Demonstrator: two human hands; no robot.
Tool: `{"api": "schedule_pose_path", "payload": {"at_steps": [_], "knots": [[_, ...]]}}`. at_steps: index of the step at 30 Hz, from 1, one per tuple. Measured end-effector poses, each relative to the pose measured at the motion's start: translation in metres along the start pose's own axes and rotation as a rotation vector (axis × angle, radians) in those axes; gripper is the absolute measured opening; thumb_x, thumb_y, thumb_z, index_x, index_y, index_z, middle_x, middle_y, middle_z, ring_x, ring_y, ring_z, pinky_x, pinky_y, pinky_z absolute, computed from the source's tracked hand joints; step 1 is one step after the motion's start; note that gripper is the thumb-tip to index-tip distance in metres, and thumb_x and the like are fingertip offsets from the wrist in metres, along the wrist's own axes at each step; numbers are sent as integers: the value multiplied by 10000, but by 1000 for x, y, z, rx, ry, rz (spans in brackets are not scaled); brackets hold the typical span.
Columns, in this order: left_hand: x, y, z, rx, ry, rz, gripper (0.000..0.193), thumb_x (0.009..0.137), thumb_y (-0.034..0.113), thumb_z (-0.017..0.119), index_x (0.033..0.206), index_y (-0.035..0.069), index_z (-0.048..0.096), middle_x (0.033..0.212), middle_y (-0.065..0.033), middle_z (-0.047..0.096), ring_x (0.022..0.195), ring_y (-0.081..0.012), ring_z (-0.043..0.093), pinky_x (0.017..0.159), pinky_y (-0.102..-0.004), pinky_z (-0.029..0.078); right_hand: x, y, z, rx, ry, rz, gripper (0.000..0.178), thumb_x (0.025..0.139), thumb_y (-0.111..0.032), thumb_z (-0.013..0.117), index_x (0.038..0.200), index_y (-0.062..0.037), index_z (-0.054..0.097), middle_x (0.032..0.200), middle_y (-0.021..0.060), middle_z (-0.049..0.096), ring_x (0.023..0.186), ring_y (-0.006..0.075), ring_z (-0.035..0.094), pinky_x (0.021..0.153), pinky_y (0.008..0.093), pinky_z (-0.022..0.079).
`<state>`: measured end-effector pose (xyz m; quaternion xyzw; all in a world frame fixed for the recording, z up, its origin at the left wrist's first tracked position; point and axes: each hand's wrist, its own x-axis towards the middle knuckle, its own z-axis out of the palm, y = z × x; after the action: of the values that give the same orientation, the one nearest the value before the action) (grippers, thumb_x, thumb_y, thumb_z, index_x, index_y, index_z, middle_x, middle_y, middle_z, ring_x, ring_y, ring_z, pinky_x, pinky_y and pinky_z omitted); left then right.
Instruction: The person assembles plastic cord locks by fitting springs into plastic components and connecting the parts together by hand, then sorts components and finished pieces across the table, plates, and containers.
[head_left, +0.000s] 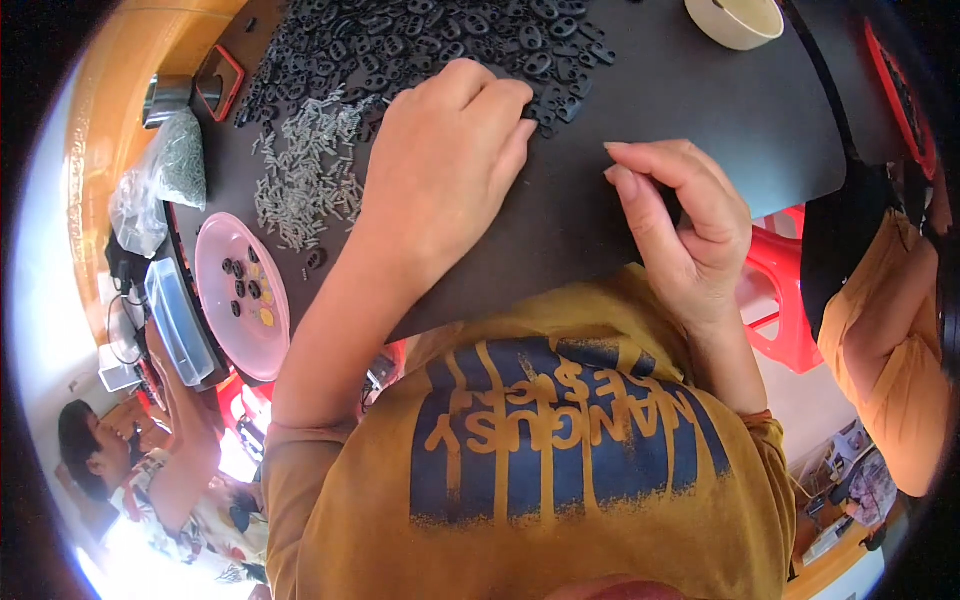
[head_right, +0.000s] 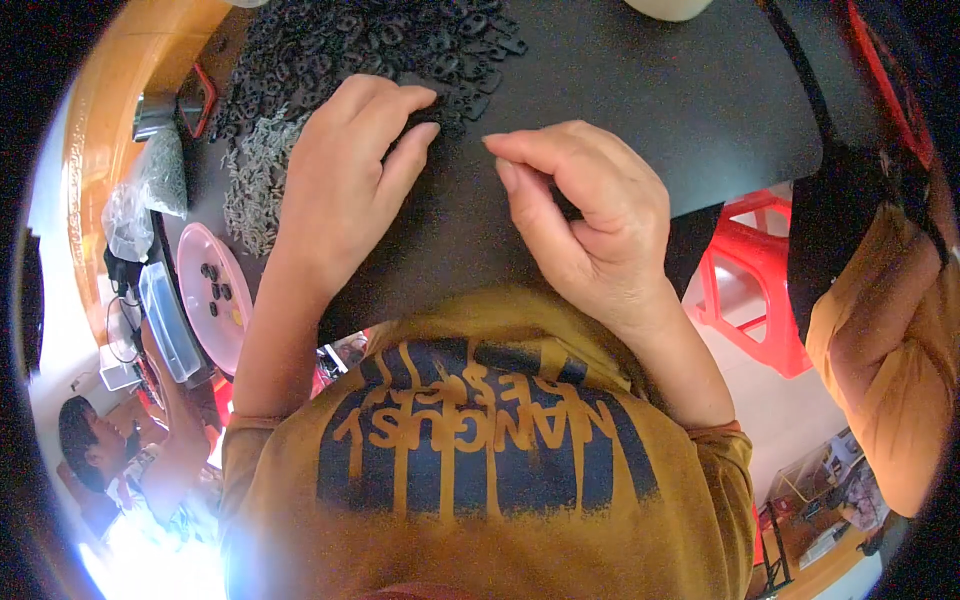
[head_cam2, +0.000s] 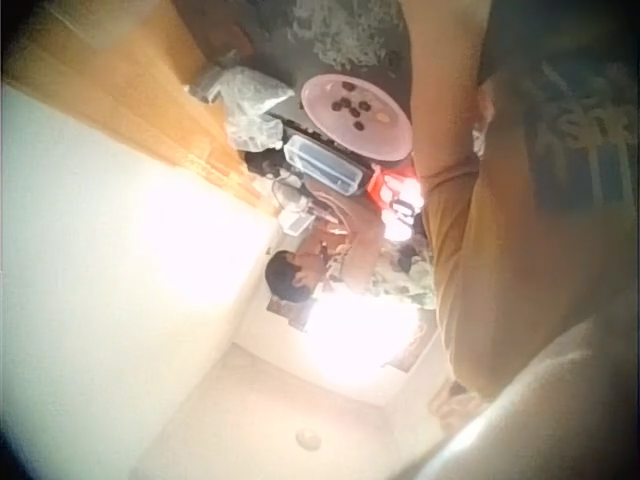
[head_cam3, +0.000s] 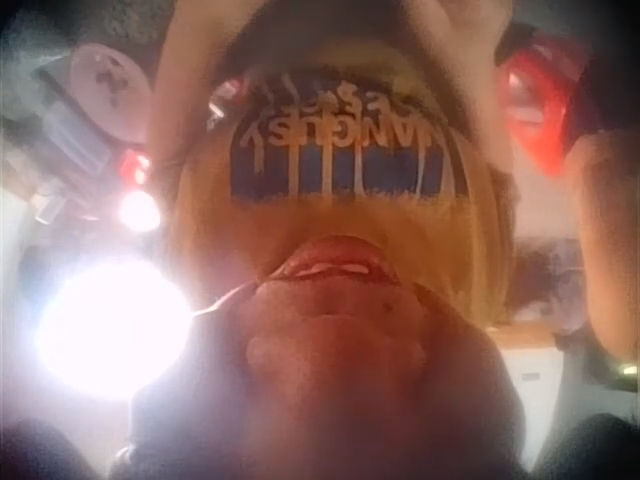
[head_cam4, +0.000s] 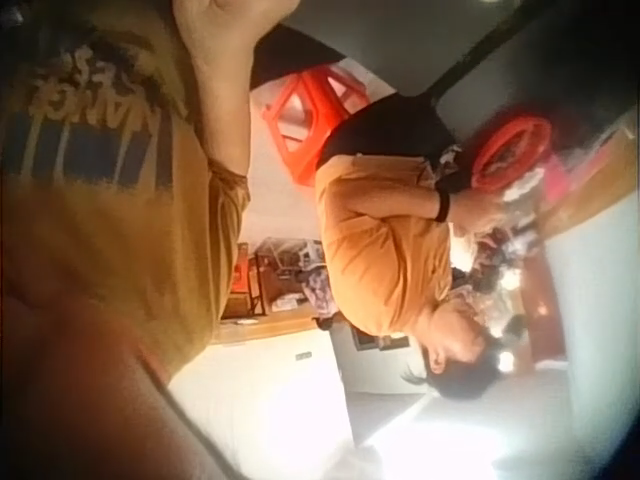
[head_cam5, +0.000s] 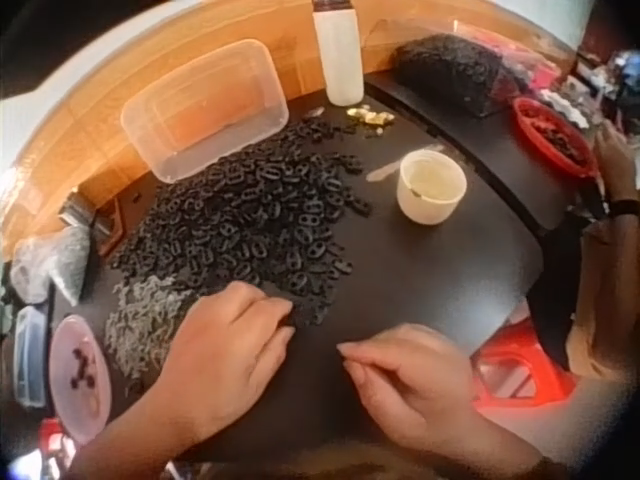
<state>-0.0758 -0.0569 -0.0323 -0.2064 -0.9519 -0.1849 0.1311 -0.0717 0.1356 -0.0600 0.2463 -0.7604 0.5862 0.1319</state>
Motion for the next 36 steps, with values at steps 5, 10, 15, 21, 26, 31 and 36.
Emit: {"api": "schedule_pose_path", "payload": {"at_steps": [5, 10, 15, 21, 26, 31, 36], "knots": [[3, 2, 0, 71, -39, -8, 145, 743, 102, 607, 879, 57, 585, 800, -80, 547, 754, -268, 552, 669, -365, 423, 2, 2, -2, 10, 13, -64, 173, 698, 64, 607, 851, -13, 631, 670, 72, 591, 591, 187, 577, 542, 268, 432], [13, 13, -4, 18, -19, 43, 167, 750, 98, 618, 898, 25, 604, 809, -119, 572, 744, -278, 560, 662, -347, 446, 3, 5, -2, 9, 7, -88, 169, 692, 59, 613, 845, -10, 628, 663, 74, 589, 585, 192, 575, 542, 277, 434], [20, 15, 7, 95, -49, 84, 168, 703, 131, 641, 839, 41, 604, 766, -98, 558, 739, -280, 556, 647, -373, 432, 4, 1, 0, 21, -38, -89, 166, 699, 55, 618, 852, -9, 625, 685, 84, 595, 605, 206, 582, 559, 284, 442], [20, 20, 15, 161, 21, 173, 113, 678, 185, 544, 627, 88, 569, 704, -60, 558, 708, -219, 563, 629, -345, 410, -3, -3, 1, -22, -48, 80, 148, 756, 62, 593, 898, 27, 617, 781, 105, 601, 698, 182, 563, 647, 261, 440], [22, 22, 18, 151, 80, 129, 113, 672, 187, 547, 626, 102, 607, 700, -45, 585, 718, -201, 574, 641, -337, 406, -5, -6, -4, -1, -74, 213, 131, 809, 49, 552, 928, 41, 607, 851, 90, 592, 788, 142, 539, 728, 241, 417], [23, 30, 18, 125, 170, 156, 118, 698, 197, 545, 658, 103, 605, 720, -36, 578, 721, -203, 559, 664, -339, 393, -9, 0, -12, 128, -64, 259, 167, 862, 3, 519, 1011, 56, 573, 923, 85, 592, 865, 136, 546, 790, 240, 426], [6, 37, 4, -31, 255, 117, 118, 715, 196, 537, 720, 78, 548, 722, -50, 555, 710, -219, 552, 668, -347, 396, -11, -1, -8, 258, 46, 400, 264, 900, -94, 506, 1113, 59, 537, 988, 87, 598, 890, 111, 545, 809, 227, 421]]}}
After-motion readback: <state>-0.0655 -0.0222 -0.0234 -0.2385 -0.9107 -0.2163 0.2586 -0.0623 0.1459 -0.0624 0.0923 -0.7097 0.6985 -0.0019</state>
